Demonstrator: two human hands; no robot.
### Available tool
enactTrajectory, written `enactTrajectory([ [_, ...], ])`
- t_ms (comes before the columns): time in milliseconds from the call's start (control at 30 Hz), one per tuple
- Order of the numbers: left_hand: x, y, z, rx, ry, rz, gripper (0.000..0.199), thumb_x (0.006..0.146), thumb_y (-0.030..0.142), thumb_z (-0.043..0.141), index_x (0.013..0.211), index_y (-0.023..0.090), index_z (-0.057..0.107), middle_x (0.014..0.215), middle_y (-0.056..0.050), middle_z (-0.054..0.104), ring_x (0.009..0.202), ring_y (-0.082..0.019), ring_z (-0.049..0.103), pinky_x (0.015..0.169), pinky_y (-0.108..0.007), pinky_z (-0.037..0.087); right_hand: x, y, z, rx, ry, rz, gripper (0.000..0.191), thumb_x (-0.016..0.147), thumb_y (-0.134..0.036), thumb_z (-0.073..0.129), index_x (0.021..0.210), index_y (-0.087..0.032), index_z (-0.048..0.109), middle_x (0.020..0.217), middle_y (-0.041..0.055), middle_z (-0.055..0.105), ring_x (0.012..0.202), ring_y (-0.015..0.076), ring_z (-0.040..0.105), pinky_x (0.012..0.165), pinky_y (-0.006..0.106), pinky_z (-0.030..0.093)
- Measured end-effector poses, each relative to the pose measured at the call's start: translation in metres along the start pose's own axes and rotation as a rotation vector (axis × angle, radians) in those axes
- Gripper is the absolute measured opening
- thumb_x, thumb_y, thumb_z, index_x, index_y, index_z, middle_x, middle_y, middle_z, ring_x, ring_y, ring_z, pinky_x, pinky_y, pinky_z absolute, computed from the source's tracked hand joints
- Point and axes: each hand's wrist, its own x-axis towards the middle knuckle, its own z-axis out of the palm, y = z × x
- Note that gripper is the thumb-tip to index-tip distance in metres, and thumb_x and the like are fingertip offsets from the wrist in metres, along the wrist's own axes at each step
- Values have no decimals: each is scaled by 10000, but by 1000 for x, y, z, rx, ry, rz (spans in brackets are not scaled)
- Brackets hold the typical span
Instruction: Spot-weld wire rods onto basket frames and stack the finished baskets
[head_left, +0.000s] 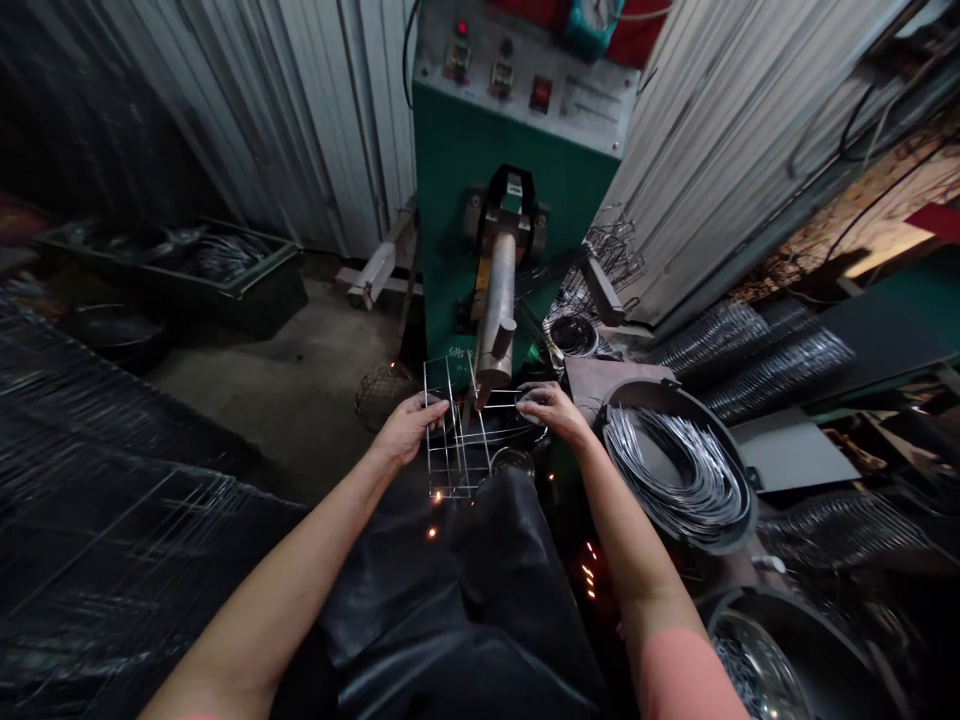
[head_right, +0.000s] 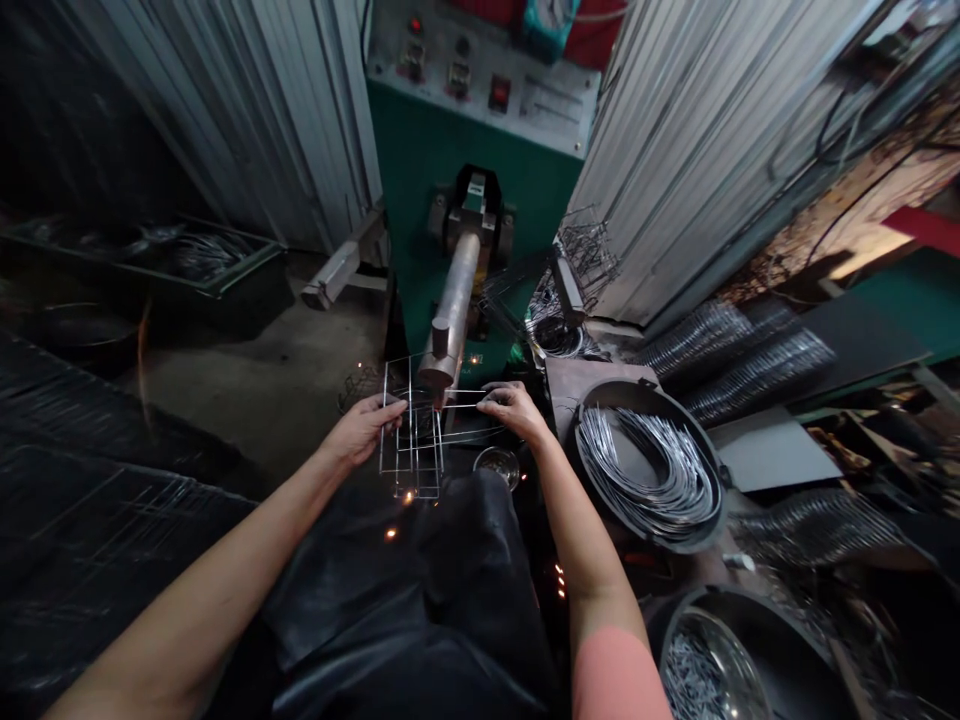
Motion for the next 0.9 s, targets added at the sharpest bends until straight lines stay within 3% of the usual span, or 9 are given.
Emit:
enactTrajectory([
  [167, 0, 2, 1, 36, -28, 28, 331, 478, 386, 776, 591, 145, 578, 522, 27, 519, 474, -70, 433, 479, -214, 328, -3, -5, -2, -30, 6, -15, 185, 706, -350, 651, 650, -178, 690, 940, 63, 658, 1002, 234, 528, 927, 377, 341],
  [300, -16, 1, -1, 91, -53, 92, 303, 543, 399, 740, 600, 153, 572, 517, 33, 511, 490, -75, 421, 490, -209, 309, -23, -13, 5, -57, 64, -58, 159, 702, -346, 661, 663, -194, 688, 1002, 58, 652, 1045, 237, 487, 929, 376, 339],
  [533, -45, -5, -12, 200, -113, 164, 276, 620, 397, 693, 584, 164, 549, 531, 39, 500, 524, -84, 398, 523, -214, 309, -56, 0, 4, 49, 45, -1, 298, 718, -416, 631, 926, -208, 675, 901, 37, 651, 908, 205, 551, 838, 351, 404],
  [667, -43, -2, -9, 236, -126, 176, 279, 648, 410, 667, 592, 168, 541, 535, 41, 489, 529, -89, 396, 530, -220, 311, -54, 16, -2, 197, -46, 27, 327, 727, -462, 600, 863, -174, 673, 821, 29, 646, 821, 192, 575, 776, 319, 424],
  [900, -36, 0, 1, 249, -87, 141, 299, 611, 437, 676, 584, 170, 543, 517, 37, 489, 505, -91, 407, 513, -225, 315, -36, 31, -2, 248, 51, 54, 338, 695, -473, 617, 823, -165, 666, 778, 17, 642, 774, 177, 573, 750, 298, 423],
])
